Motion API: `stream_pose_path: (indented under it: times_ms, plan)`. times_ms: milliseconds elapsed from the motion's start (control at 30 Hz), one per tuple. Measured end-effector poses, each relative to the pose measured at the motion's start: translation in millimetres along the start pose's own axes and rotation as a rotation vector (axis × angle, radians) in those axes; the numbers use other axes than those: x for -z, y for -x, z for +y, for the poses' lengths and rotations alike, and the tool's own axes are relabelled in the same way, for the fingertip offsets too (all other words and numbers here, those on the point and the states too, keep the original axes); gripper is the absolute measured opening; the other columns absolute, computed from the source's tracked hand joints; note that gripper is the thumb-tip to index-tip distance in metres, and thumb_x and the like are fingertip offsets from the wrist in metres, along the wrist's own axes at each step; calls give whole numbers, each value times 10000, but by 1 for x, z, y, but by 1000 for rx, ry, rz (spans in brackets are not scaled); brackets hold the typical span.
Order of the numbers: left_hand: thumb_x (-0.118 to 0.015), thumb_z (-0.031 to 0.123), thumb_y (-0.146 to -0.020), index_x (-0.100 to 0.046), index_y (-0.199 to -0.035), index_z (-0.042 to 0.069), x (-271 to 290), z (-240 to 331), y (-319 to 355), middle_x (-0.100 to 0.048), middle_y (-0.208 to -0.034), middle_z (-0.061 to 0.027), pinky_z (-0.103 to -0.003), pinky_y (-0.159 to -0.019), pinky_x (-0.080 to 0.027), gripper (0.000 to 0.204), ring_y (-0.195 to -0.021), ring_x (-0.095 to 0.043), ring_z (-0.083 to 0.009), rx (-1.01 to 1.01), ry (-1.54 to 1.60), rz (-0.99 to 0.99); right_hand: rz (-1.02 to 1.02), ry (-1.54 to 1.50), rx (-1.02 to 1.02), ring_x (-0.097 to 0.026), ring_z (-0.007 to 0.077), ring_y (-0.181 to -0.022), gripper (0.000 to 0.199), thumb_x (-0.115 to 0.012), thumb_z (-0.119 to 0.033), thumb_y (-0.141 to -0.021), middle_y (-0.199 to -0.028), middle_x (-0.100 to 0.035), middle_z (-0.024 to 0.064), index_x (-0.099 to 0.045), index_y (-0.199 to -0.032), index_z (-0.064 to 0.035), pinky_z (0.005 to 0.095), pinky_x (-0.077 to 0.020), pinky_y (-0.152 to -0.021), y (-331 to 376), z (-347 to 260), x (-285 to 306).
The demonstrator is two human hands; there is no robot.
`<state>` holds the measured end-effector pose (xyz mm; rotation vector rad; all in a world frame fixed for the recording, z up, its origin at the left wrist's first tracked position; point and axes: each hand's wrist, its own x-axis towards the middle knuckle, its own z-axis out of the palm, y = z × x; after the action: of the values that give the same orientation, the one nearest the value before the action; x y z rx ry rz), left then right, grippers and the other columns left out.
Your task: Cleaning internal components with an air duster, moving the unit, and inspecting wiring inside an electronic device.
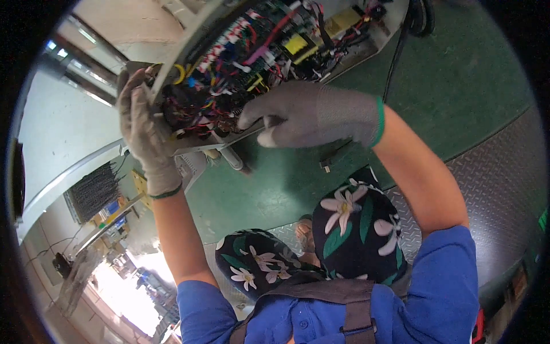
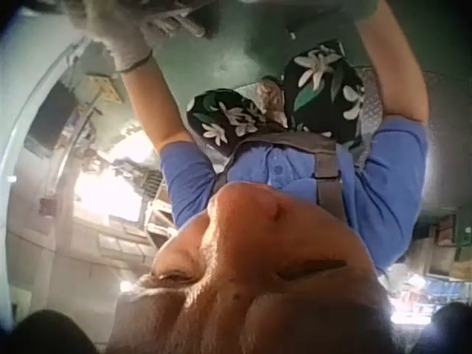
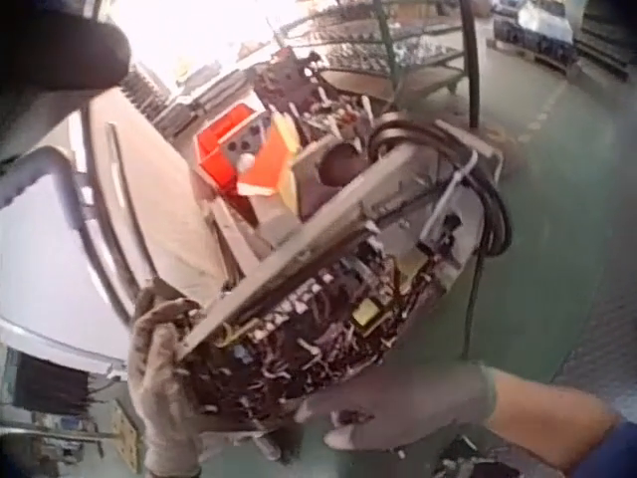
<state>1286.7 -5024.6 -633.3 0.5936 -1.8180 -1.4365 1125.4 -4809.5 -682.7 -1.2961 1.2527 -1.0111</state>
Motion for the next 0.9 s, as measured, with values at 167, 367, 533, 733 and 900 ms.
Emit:
stream_pose_path:
  times_ms: [167, 367, 533, 733, 900]
  plan:
    - [-492, 138, -1043, -558, -1292, -66, -20, -5, 4, -546, -1363, -169, -390, -1097, -433, 328, -1244, -549, -251, -38, -280, -58, 152, -145, 227, -601, 125, -817, 623, -651, -157, -920, -898, -619, 57, -432, -1502, -120, 291, -493, -749, -11, 74, -41]
    - [-419, 351, -1072, -384, -1397, -128, -19, 8, 15, -561, -1300, -257, -429, -984, -548, 579, -1149, -632, -303, -3, -329, -87, 99, -555, 197, -645, 199, -842, 669, -644, -199, -923, -1095, -648, 117, -376, -1532, -127, 354, -530, -825, -2, 88, -86]
    - [-408, 378, -1074, -416, -1375, -136, -12, 16, 8, -614, -1217, -267, -399, -922, -590, 596, -1120, -647, -288, 147, -336, -148, 573, 9, 396, -547, 261, -1242, 729, -682, -301, -909, -1353, -540, 157, -365, -1521, -61, 365, -445, -1038, -40, 95, -121]
    - [-424, 341, -1078, -457, -1372, -127, -20, 11, 8, -661, -1131, -217, -400, -962, -523, 553, -1042, -671, -259, 93, -113, -58, 41, -925, 326, -408, 242, -1397, 684, -707, -305, -903, -1483, -455, 125, -426, -1470, -45, 395, -377, -1125, -44, 76, -108]
    - [-454, 311, -1073, -552, -1315, -71, -22, 4, 11, -646, -1194, -172, -310, -917, -520, 463, -1014, -654, -197, 113, -199, -23, -37, -1421, 347, -427, 199, -1368, 625, -684, -294, -914, -1439, -491, 76, -459, -1460, -89, 408, -371, -1113, -42, 83, -116]
